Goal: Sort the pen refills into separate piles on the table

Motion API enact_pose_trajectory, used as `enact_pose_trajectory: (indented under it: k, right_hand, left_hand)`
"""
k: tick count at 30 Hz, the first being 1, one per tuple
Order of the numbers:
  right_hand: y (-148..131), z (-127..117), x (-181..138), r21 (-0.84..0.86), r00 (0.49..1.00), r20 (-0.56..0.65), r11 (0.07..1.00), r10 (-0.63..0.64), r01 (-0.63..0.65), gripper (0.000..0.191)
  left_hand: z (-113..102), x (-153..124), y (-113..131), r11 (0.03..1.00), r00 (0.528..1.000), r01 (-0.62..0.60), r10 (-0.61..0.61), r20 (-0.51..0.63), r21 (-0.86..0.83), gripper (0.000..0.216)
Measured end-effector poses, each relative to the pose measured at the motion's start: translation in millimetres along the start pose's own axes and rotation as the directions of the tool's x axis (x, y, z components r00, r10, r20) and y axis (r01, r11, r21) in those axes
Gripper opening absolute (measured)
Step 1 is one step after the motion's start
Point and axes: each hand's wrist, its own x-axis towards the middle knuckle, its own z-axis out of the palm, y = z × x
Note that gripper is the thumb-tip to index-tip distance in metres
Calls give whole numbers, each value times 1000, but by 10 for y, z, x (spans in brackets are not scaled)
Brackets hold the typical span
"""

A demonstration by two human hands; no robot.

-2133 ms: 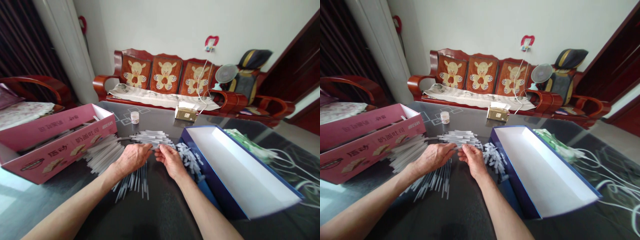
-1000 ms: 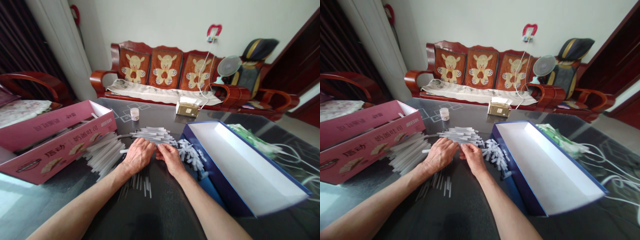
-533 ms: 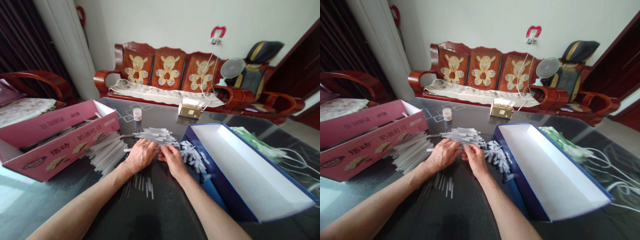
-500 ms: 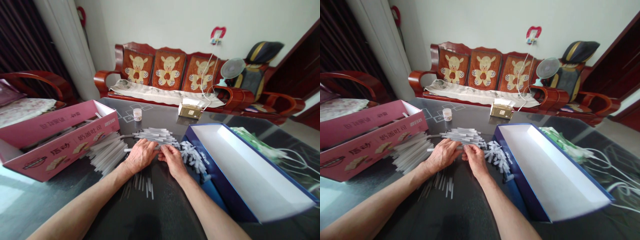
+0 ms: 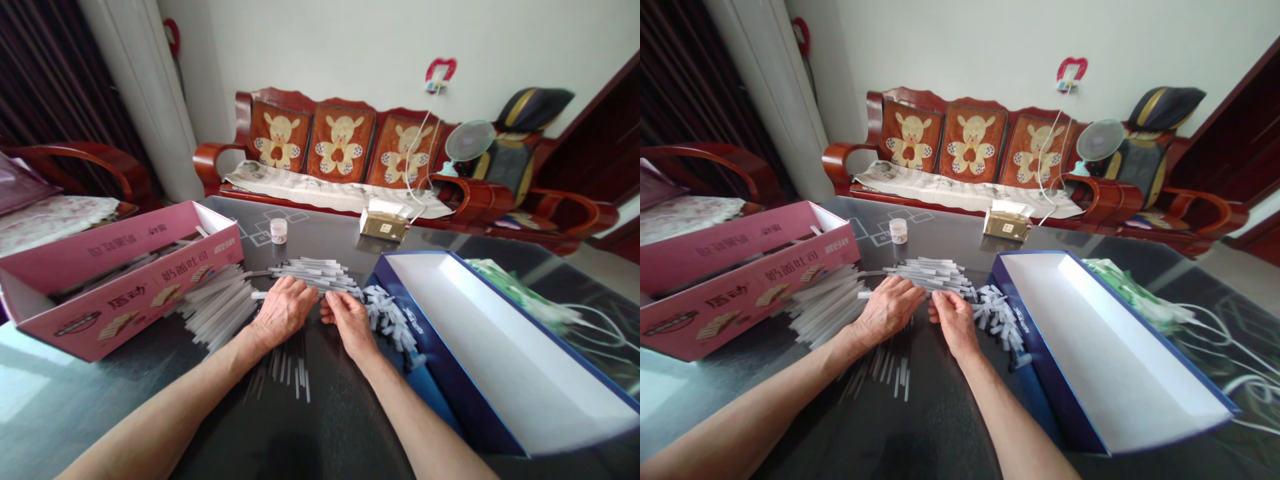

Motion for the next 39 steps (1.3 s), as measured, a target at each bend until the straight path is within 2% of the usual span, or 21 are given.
enact_pose_trajectory:
  k: [3,7,13,16,20,24,27,31,34,39]
  right_hand:
    - [5,3,0,25,999,24,999,-28,27,29]
    - [-28,13,-13,78,998,56,997,-20,16,35]
    - [-5,21,-2,-46,1000,31,999,1,0,32]
    - [-13,16,-3,-5,998,66,1000,-24,25,29]
    - [-38,6,5,17,996,87,1000,4,-6,40]
    - [-14,10,27,-87,999,29,996,19,-17,42]
    - [1,20,24,-159,999,40,987,-9,15,41]
    - [-28,19,5,-92,997,73,995,-37,44,32]
    - [-51,10,3,-24,996,90,1000,-14,17,35]
    - [-41,20,11,-106,998,64,994,11,-5,39]
  left_hand:
    - [3,-4,-7,1000,1000,3,-3,4,12,27]
    - [7,-5,-4,1000,1000,13,-13,8,20,25]
    - [-9,0,14,1000,999,0,-1,37,23,27]
    - [1,-4,5,1000,999,0,-1,42,22,26]
    - [20,-9,-5,1000,999,12,-13,46,16,25]
    - [22,-9,1,1000,999,6,-8,52,21,26]
    - [22,-7,7,1000,999,-2,0,52,27,25]
    - [28,-9,2,1000,999,-13,11,52,26,25]
    - [32,-13,-8,1000,999,-11,9,48,26,24]
    - [19,-6,-8,1000,999,-16,15,38,25,24]
